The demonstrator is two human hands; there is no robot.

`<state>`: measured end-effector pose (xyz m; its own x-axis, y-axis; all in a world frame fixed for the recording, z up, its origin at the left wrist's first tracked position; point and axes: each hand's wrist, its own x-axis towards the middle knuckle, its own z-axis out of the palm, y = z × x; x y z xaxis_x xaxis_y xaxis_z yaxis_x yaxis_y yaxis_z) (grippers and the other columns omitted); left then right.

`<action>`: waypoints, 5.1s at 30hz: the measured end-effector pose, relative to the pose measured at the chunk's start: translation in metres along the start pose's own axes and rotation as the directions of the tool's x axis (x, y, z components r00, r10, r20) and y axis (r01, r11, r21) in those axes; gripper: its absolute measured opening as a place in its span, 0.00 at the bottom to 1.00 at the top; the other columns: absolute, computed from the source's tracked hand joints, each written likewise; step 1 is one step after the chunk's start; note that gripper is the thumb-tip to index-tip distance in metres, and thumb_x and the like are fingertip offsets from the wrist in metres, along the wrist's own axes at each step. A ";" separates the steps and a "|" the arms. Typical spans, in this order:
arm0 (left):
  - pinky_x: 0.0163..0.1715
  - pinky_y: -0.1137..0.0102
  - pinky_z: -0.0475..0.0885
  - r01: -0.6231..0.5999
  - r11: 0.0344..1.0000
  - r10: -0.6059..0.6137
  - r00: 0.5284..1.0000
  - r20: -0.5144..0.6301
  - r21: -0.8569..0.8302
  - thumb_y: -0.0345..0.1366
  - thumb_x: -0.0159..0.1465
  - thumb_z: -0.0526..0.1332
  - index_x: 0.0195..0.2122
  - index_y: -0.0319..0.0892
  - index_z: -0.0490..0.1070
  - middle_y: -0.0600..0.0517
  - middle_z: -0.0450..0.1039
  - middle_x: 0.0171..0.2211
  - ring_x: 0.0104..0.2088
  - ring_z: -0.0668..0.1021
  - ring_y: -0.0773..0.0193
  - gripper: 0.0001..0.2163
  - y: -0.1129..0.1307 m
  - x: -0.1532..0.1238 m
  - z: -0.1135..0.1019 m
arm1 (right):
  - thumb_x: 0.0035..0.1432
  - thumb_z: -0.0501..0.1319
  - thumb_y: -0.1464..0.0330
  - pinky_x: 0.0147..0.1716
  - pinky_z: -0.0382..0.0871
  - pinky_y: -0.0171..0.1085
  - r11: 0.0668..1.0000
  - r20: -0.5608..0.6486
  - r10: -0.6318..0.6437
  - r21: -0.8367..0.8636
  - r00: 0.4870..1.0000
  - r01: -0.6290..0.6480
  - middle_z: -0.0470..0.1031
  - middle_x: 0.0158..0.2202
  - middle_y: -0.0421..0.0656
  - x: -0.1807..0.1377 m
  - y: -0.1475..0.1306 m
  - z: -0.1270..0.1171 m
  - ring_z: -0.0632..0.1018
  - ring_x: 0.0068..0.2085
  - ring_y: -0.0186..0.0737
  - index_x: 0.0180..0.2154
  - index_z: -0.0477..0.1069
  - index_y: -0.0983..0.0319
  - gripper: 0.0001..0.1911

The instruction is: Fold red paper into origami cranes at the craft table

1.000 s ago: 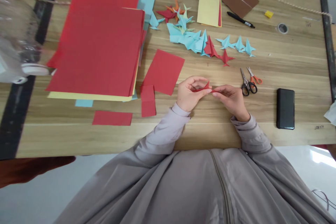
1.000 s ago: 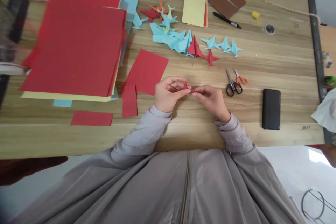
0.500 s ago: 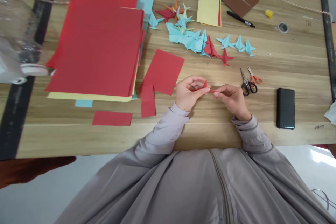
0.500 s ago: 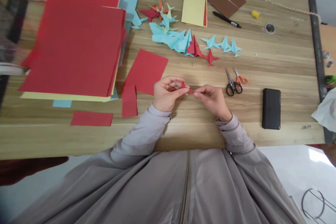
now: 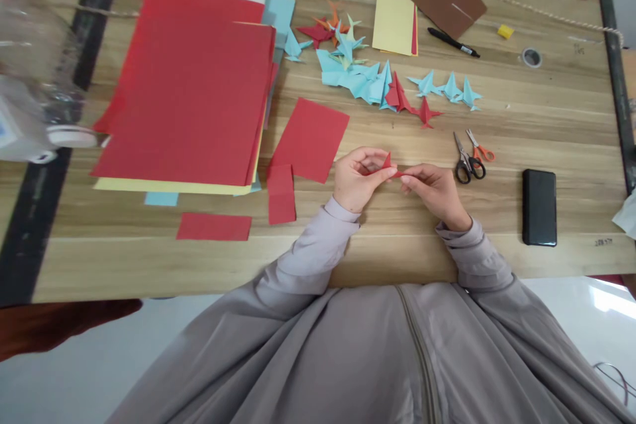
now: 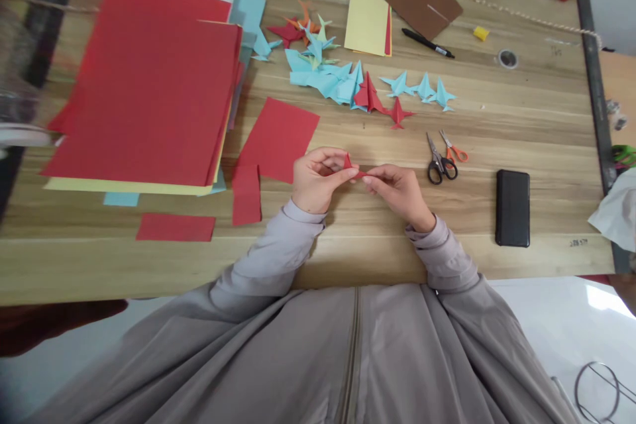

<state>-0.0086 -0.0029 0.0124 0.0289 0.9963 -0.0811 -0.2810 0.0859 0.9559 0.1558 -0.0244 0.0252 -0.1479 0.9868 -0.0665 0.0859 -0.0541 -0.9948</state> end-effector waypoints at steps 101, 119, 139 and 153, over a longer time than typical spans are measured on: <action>0.16 0.73 0.74 0.164 0.985 -0.167 0.984 -0.060 -0.054 0.43 0.41 0.76 0.27 0.36 0.76 0.53 0.75 0.16 0.16 0.76 0.66 0.18 0.007 -0.003 -0.009 | 0.45 0.73 0.58 0.18 0.68 0.30 0.966 0.036 0.085 0.244 0.996 -0.091 0.75 0.18 0.38 0.003 -0.001 0.005 0.72 0.17 0.30 0.24 0.69 0.62 0.18; 0.20 0.76 0.69 0.025 1.000 -0.024 0.998 0.061 -0.009 0.39 0.47 0.75 0.24 0.39 0.73 0.56 0.72 0.16 0.17 0.73 0.72 0.13 -0.001 -0.003 -0.014 | 0.56 0.66 0.56 0.28 0.76 0.36 0.987 0.172 0.015 0.157 0.985 -0.043 0.81 0.26 0.43 0.002 0.002 0.003 0.80 0.25 0.35 0.32 0.72 0.64 0.17; 0.19 0.73 0.72 0.035 0.990 -0.045 0.996 0.075 0.136 0.42 0.48 0.73 0.26 0.39 0.75 0.55 0.72 0.17 0.16 0.72 0.71 0.13 0.011 -0.009 -0.007 | 0.59 0.63 0.56 0.28 0.75 0.34 0.998 0.214 -0.001 0.065 0.977 -0.013 0.77 0.25 0.41 -0.002 0.004 0.004 0.78 0.26 0.34 0.32 0.71 0.63 0.16; 0.19 0.75 0.73 0.030 0.982 -0.050 0.993 0.103 0.185 0.38 0.51 0.73 0.24 0.38 0.76 0.53 0.75 0.18 0.17 0.75 0.69 0.09 0.005 -0.011 -0.013 | 0.62 0.59 0.56 0.26 0.73 0.32 0.995 0.175 -0.024 0.096 0.984 0.007 0.77 0.24 0.42 -0.003 0.006 0.006 0.77 0.24 0.32 0.29 0.70 0.64 0.18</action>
<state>-0.0229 -0.0138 0.0146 0.1410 0.9850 -0.0991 -0.0979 0.1134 0.9887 0.1512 -0.0284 0.0194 -0.3198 0.9459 -0.0552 -0.0104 -0.0617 -0.9980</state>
